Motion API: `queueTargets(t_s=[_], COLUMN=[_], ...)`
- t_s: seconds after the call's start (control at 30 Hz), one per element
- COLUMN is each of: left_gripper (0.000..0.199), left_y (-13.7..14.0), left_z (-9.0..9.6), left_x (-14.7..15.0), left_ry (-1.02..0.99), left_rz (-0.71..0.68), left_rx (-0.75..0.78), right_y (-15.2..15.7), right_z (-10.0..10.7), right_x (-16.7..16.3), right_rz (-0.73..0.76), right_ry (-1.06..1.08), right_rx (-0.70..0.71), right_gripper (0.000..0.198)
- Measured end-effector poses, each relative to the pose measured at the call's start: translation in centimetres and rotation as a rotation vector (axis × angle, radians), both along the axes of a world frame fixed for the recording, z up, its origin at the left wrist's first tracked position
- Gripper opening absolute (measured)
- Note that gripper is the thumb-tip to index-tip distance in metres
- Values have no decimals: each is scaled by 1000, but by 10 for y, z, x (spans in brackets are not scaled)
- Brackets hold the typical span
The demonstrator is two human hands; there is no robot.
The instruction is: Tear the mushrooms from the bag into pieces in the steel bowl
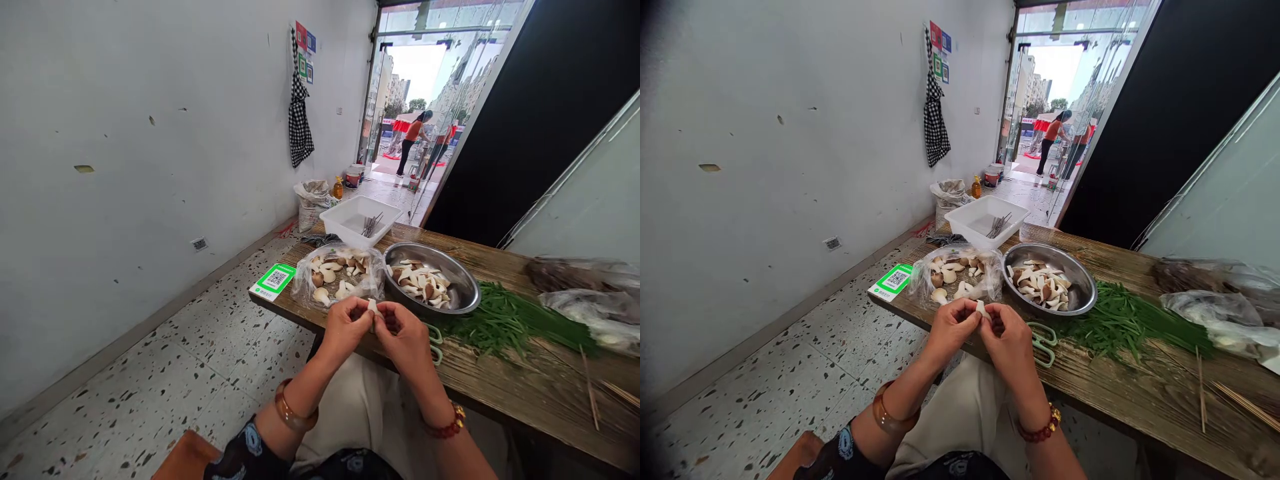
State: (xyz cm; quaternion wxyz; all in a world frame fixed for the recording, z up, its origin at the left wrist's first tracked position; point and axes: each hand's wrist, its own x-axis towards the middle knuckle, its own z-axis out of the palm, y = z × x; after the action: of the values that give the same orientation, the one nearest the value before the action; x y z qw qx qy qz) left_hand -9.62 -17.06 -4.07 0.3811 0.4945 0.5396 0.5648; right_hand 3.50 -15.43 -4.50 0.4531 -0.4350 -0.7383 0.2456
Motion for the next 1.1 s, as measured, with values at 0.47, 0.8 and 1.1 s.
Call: queueTargets(t_s=[0.47, 0.8, 1.1], left_gripper=[21, 10, 3], left_y=[-7, -5, 0], left_z=[3, 1, -1], left_x=[-7, -11, -9], left_ry=[-218, -20, 20], left_rz=[-91, -42, -56], left_rx=[45, 47, -42], right_y=[-4, -3, -3], right_z=[14, 3, -2], right_x=[5, 0, -5], right_rz=[72, 47, 26], right_ry=[10, 4, -140], right_rx=[117, 5, 176], right_gripper=[17, 19, 13])
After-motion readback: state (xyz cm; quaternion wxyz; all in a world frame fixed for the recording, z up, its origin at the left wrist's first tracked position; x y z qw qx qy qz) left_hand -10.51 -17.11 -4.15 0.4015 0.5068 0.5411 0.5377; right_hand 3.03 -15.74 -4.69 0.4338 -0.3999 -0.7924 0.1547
